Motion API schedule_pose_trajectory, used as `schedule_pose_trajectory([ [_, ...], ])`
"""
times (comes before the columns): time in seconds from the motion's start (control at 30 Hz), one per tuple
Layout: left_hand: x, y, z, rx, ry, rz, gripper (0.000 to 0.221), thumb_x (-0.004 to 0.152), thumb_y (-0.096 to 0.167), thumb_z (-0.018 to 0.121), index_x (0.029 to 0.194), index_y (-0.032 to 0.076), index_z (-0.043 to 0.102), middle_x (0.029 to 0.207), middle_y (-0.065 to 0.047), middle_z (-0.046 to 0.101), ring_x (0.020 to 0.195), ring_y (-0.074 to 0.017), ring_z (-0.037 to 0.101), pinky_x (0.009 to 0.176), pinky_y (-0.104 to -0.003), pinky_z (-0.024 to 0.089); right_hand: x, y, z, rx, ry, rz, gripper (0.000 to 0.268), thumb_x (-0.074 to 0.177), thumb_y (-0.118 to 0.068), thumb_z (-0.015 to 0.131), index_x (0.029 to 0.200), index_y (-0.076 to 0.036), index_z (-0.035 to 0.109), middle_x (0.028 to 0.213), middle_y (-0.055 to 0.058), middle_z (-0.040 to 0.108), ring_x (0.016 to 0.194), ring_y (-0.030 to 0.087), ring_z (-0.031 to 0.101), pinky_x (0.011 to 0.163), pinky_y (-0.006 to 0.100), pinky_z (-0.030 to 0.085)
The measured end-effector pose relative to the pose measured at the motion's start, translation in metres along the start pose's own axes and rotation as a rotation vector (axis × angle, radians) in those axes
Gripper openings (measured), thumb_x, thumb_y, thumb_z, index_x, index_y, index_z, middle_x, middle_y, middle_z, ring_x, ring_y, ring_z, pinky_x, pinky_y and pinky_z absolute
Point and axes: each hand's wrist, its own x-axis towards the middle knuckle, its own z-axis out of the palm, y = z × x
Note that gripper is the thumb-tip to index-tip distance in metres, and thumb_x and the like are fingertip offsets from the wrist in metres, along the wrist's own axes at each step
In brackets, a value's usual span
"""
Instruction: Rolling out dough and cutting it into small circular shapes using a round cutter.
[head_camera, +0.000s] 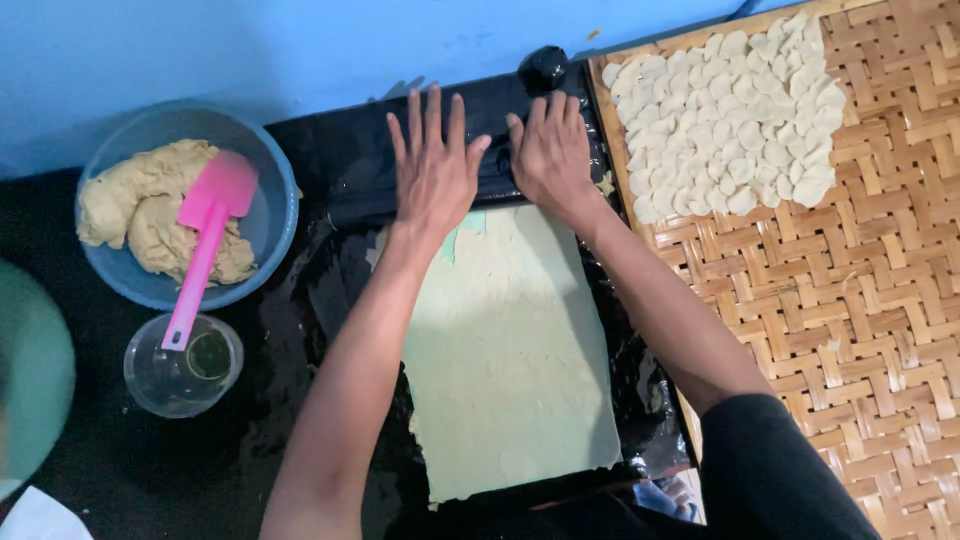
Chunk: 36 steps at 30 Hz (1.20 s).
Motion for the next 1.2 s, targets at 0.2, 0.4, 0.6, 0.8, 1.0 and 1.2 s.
schedule_pose_trajectory([
  [0.2, -0.033, -0.008, -0.051, -0.161, -0.102, 0.021, 0.041, 0.096, 0.041, 0.065, 0.121, 0.010, 0.077, 0.105, -0.012, 0.061, 0.103, -0.0302, 0.057, 0.092, -0.047, 0.045, 0.023, 0.009, 0.012, 0.119, 0.048, 0.069, 0.029, 0.114, -0.022, 0.050, 0.102, 0.003, 0.056, 0.101, 0.024, 0.055, 0.094, 0.042, 0.052, 0.086, 0.051, 0.044],
  [0.4, -0.019, -0.040, -0.020, -0.038, 0.059, -0.042, 0.035, 0.104, 0.038, 0.063, 0.107, 0.005, 0.075, 0.097, -0.014, 0.061, 0.096, -0.0327, 0.059, 0.084, -0.048, 0.049, 0.005, 0.023, -0.031, 0.571, 0.180, 0.335, 0.034, 0.114, -0.025, 0.046, 0.105, 0.002, 0.065, 0.096, 0.020, 0.069, 0.089, 0.034, 0.066, 0.082, 0.044, 0.051],
  [0.6, 0.004, -0.060, -0.005, -0.067, 0.072, -0.207, 0.039, 0.110, 0.036, 0.056, 0.100, 0.000, 0.064, 0.098, -0.019, 0.065, 0.094, -0.0394, 0.062, 0.075, -0.051, 0.051, -0.057, 0.041, -0.045, 0.394, -0.125, 0.496, 0.033, 0.104, -0.031, 0.063, 0.105, 0.001, 0.069, 0.080, 0.019, 0.071, 0.073, 0.032, 0.070, 0.068, 0.043, 0.054],
  [0.8, -0.008, -0.051, -0.028, -0.132, 0.194, -0.199, 0.031, 0.109, 0.029, 0.060, 0.101, -0.001, 0.063, 0.099, -0.020, 0.065, 0.096, -0.0396, 0.062, 0.081, -0.051, 0.050, -0.063, 0.044, -0.045, 0.549, -0.410, 0.453, 0.035, 0.096, -0.033, 0.074, 0.104, 0.000, 0.073, 0.087, 0.011, 0.076, 0.077, 0.018, 0.072, 0.072, 0.032, 0.056],
  [1.0, -0.095, -0.017, -0.129, -0.091, 0.474, -0.175, 0.023, 0.107, 0.021, 0.071, 0.119, 0.001, 0.066, 0.110, -0.016, 0.065, 0.106, -0.0370, 0.062, 0.089, -0.048, 0.049, -0.063, 0.051, -0.040, 0.784, -0.449, 0.505, 0.029, 0.094, -0.025, 0.077, 0.107, 0.001, 0.073, 0.090, 0.002, 0.073, 0.080, 0.007, 0.064, 0.072, 0.024, 0.053],
  [1.2, -0.170, -0.075, -0.175, 0.307, 0.353, -0.495, 0.036, 0.096, 0.017, 0.077, 0.122, -0.004, 0.066, 0.115, -0.025, 0.061, 0.107, -0.0441, 0.059, 0.086, -0.052, 0.048, -0.068, 0.059, -0.055, 0.736, -0.599, 0.494, 0.030, 0.095, -0.026, 0.076, 0.110, 0.000, 0.074, 0.087, 0.003, 0.071, 0.074, 0.009, 0.060, 0.067, 0.027, 0.052],
])
